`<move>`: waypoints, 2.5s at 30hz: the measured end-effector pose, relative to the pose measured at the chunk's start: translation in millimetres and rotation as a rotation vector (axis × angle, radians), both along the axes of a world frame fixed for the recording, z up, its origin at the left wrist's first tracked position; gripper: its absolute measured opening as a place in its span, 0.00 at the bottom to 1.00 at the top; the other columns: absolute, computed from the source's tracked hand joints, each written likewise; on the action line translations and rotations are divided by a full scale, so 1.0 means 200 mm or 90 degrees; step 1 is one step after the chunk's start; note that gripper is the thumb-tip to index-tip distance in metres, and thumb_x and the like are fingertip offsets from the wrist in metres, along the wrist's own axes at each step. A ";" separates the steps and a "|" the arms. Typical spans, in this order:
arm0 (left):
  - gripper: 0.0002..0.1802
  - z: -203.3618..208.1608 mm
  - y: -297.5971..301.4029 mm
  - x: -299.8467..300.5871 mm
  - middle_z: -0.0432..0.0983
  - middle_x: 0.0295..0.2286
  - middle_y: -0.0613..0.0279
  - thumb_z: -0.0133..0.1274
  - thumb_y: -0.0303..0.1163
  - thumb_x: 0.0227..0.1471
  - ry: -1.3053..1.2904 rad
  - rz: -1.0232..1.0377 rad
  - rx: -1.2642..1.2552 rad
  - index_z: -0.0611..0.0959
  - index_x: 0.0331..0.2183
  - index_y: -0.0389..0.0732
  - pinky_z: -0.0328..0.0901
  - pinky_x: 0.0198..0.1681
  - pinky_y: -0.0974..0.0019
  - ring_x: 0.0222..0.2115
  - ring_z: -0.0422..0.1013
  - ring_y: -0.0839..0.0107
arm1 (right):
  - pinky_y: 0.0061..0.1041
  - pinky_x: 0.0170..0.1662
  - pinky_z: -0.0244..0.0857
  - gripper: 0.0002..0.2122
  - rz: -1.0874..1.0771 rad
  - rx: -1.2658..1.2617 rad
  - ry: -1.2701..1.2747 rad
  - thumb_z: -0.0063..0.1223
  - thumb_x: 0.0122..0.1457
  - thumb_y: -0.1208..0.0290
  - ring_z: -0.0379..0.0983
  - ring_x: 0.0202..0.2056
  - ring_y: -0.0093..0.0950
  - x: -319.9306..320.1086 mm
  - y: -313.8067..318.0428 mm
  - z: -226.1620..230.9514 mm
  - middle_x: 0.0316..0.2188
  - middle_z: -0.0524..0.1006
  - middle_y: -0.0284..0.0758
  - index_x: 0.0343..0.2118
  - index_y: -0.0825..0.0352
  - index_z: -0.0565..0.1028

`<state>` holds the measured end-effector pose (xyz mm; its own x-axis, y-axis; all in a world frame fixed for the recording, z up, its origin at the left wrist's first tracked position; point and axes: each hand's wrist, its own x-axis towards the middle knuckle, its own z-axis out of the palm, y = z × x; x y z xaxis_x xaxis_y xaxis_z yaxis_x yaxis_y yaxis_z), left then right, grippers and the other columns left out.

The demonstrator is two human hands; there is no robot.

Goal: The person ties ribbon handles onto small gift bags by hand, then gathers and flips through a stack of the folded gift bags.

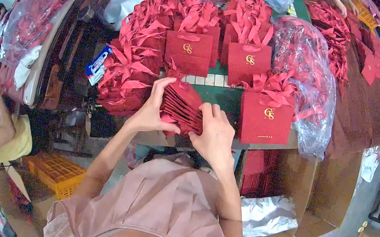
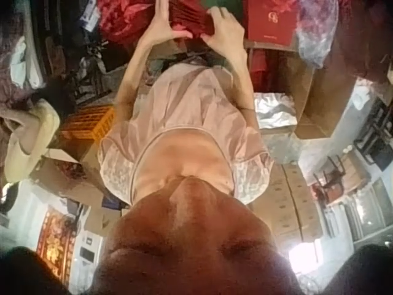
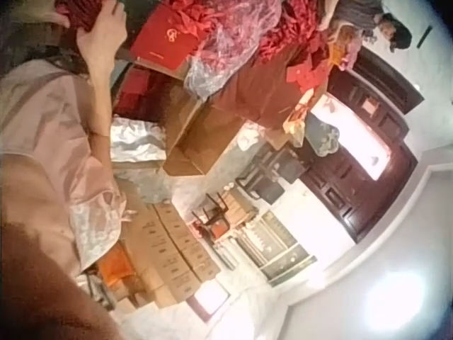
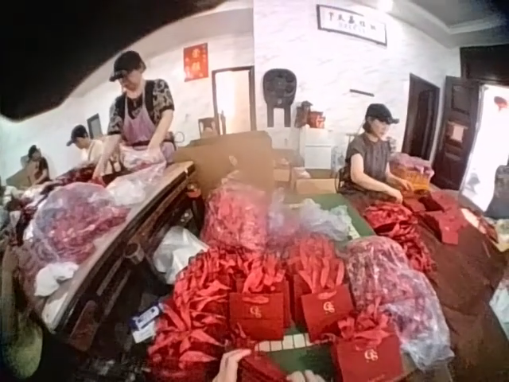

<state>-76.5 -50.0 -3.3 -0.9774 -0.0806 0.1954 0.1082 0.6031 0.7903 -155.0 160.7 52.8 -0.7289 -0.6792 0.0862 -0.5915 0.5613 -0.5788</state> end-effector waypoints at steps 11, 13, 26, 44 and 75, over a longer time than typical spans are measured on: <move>0.75 -0.03 0.09 -0.03 0.58 0.53 0.44 0.79 0.39 0.19 0.037 0.082 0.004 0.49 0.63 0.33 0.55 0.61 0.51 0.54 0.58 0.49 | 0.38 0.41 0.69 0.26 -0.018 0.024 0.010 0.71 0.39 0.67 0.73 0.41 0.43 -0.02 -0.02 -0.03 0.37 0.73 0.41 0.43 0.66 0.70; 0.74 -0.06 0.08 -0.03 0.58 0.52 0.45 0.78 0.39 0.19 0.026 0.077 0.026 0.50 0.63 0.33 0.55 0.61 0.52 0.54 0.58 0.49 | 0.39 0.42 0.69 0.27 -0.013 0.011 -0.017 0.70 0.42 0.65 0.73 0.42 0.43 -0.03 0.01 -0.01 0.38 0.73 0.41 0.45 0.67 0.70; 0.76 -0.06 0.04 -0.04 0.55 0.52 0.47 0.80 0.43 0.19 0.001 0.043 0.009 0.49 0.63 0.34 0.56 0.62 0.52 0.55 0.58 0.51 | 0.18 0.31 0.59 0.19 -0.228 -0.284 -0.116 0.75 0.41 0.74 0.63 0.29 0.19 0.20 0.46 -0.08 0.31 0.68 0.29 0.32 0.67 0.71; 0.64 0.01 0.01 0.00 0.54 0.58 0.41 0.71 0.36 0.32 -0.064 0.002 0.038 0.50 0.64 0.32 0.50 0.66 0.53 0.61 0.54 0.49 | 0.24 0.36 0.67 0.15 -0.227 -0.339 -0.132 0.69 0.46 0.81 0.73 0.32 0.25 0.21 0.48 -0.42 0.33 0.75 0.35 0.35 0.70 0.74; 0.55 -0.01 -0.02 0.01 0.52 0.60 0.45 0.63 0.39 0.47 -0.042 -0.033 0.062 0.49 0.65 0.33 0.45 0.67 0.56 0.63 0.51 0.55 | 0.28 0.43 0.67 0.14 -0.299 -0.319 -0.041 0.68 0.49 0.78 0.72 0.39 0.31 0.24 0.41 -0.43 0.37 0.75 0.38 0.38 0.68 0.74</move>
